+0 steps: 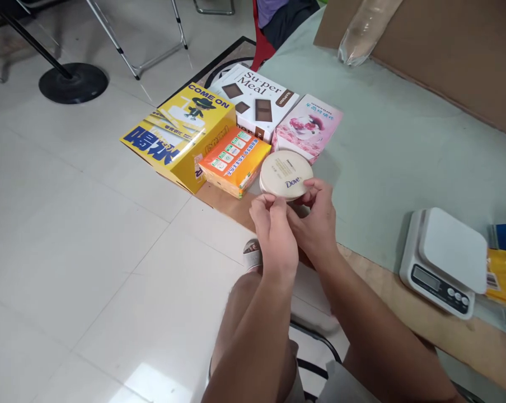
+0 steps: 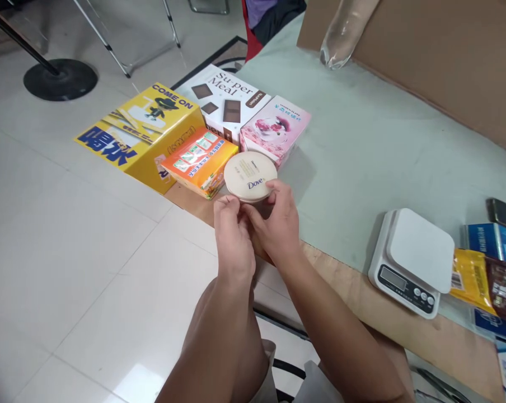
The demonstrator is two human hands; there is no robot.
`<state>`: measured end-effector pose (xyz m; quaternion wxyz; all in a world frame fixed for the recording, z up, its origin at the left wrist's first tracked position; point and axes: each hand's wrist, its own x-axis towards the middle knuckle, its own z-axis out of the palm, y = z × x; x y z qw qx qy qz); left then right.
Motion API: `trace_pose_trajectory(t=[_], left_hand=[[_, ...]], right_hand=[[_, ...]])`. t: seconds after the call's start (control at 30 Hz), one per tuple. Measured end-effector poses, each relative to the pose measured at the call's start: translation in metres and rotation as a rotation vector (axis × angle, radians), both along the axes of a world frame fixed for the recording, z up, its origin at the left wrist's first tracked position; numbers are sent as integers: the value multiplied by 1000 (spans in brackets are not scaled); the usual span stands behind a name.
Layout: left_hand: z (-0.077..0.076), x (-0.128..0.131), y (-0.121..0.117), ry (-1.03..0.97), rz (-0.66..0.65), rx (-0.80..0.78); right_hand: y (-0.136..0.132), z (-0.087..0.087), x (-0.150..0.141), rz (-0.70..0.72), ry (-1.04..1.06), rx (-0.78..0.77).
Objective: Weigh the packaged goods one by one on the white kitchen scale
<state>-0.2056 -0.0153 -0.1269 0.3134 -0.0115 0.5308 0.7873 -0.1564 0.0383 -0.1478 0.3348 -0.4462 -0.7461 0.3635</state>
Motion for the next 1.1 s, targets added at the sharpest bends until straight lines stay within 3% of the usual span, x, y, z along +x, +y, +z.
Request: trace_pose_trajectory(t=[0.1,0.23,0.33,0.43,0.57,0.67,0.8,0.93,1.0,1.1], left_hand=[[13,6,-2,11,41,26],[24,32,-3,282,68,136],[20,64,7,485,-217,314],[11,108,24,555,-532,411],[5,173,41,582,-704,450],[10,222,43,634,-827,432],[23,300,32,775,-1045,286],[26,382,21,902,-1218,-30],[23,412,21,873,-1256,-126],[19,437,24,852,-1302,-162]], right_hand=[[-8,5,15,85,57,5],[-17,26,65,113,121,88],[-16,48,121,58,151,170],[-12,64,181,-67,202,242],[-11,77,260,-253,290,349],[-11,86,319,-384,318,452],[-12,94,402,-756,243,542],[-11,97,475,-1096,116,330],[-11,97,500,-1130,-4,118],[-14,92,522,-1023,-175,-196]])
